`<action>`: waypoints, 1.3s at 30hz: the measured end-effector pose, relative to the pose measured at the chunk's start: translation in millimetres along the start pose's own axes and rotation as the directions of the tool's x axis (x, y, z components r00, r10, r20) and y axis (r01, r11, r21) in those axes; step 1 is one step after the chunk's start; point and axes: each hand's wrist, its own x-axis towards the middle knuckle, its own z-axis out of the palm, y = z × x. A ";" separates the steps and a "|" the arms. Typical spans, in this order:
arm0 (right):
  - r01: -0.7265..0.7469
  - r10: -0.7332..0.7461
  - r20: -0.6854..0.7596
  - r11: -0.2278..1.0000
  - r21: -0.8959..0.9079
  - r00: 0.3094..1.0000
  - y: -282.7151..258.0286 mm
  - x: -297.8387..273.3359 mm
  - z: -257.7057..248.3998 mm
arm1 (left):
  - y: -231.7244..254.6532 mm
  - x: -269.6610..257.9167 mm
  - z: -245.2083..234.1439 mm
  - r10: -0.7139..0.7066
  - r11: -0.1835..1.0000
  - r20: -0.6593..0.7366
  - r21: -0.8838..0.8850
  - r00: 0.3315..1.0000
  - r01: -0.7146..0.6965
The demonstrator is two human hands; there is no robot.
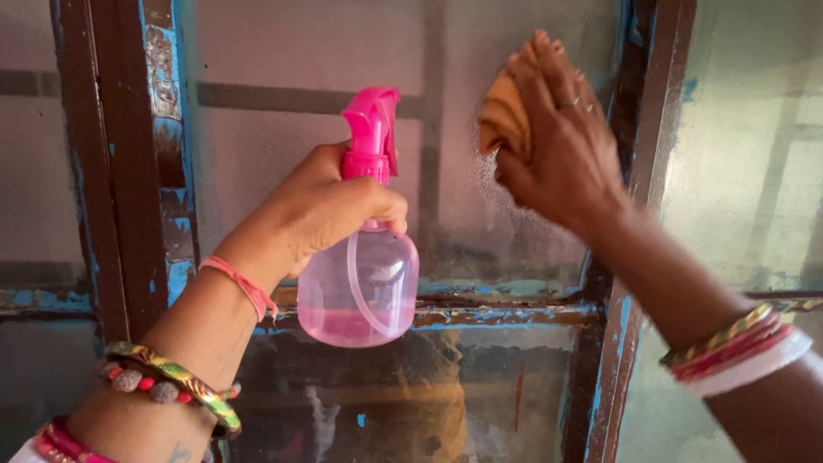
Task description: The person sprays a pink liquid onto a glass window pane and wipes the surface with a brown cloth.
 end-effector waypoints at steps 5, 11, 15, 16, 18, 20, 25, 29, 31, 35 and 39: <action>-0.026 0.005 0.173 0.992 0.122 0.985 -47.8 -39.5 -0.4 | 1.8 -0.1 -0.1 -0.013 1.000 -0.004 0.026 1.000 0.013; 0.425 -0.451 0.217 0.891 0.160 0.866 -64.6 -60.7 -11.6 | -0.3 -0.5 0.2 0.031 1.000 -0.001 -0.001 1.000 -0.031; 0.164 -0.193 0.305 0.980 0.116 0.933 -40.6 -26.5 -14.3 | 0.5 -3.2 -0.5 -0.004 0.999 0.004 -0.043 1.000 0.004; 0.167 -0.195 0.300 0.979 0.117 0.934 -32.0 -13.6 -14.7 | 1.4 -2.8 -0.7 -0.002 0.999 0.000 -0.040 1.000 0.002; 0.101 -0.113 0.090 0.987 0.128 0.990 -19.3 5.0 -14.6 | 2.2 -2.7 -1.2 0.023 1.000 0.003 -0.018 1.000 -0.023; 0.046 -0.048 0.024 0.997 0.063 0.999 -29.7 12.2 2.2 | 2.6 -3.3 -1.8 0.015 1.000 0.007 -0.017 1.000 -0.014; -0.027 0.026 0.016 0.995 0.099 1.000 -55.5 -7.2 12.3 | 1.1 -3.8 -9.3 -0.006 1.000 0.003 0.009 1.000 0.006; 0.264 -0.274 0.104 0.959 0.101 0.956 -60.5 -19.2 8.7 | -0.9 -5.2 -35.0 -0.005 0.999 -0.011 -0.051 1.000 0.004; 0.319 -0.334 0.150 0.941 0.115 0.931 -58.2 -15.7 7.1 | -4.7 -9.1 -49.6 -0.007 0.999 -0.024 -0.036 1.000 0.006; 0.106 -0.120 0.120 0.987 0.120 0.985 -69.6 -6.2 15.9 | -17.0 -16.2 -79.7 -0.055 0.998 -0.048 -0.031 0.997 0.054; -0.034 0.036 -0.035 0.998 0.059 0.999 -105.3 11.0 33.0 | -32.1 -21.9 -105.2 -0.134 0.986 -0.132 0.084 0.982 0.146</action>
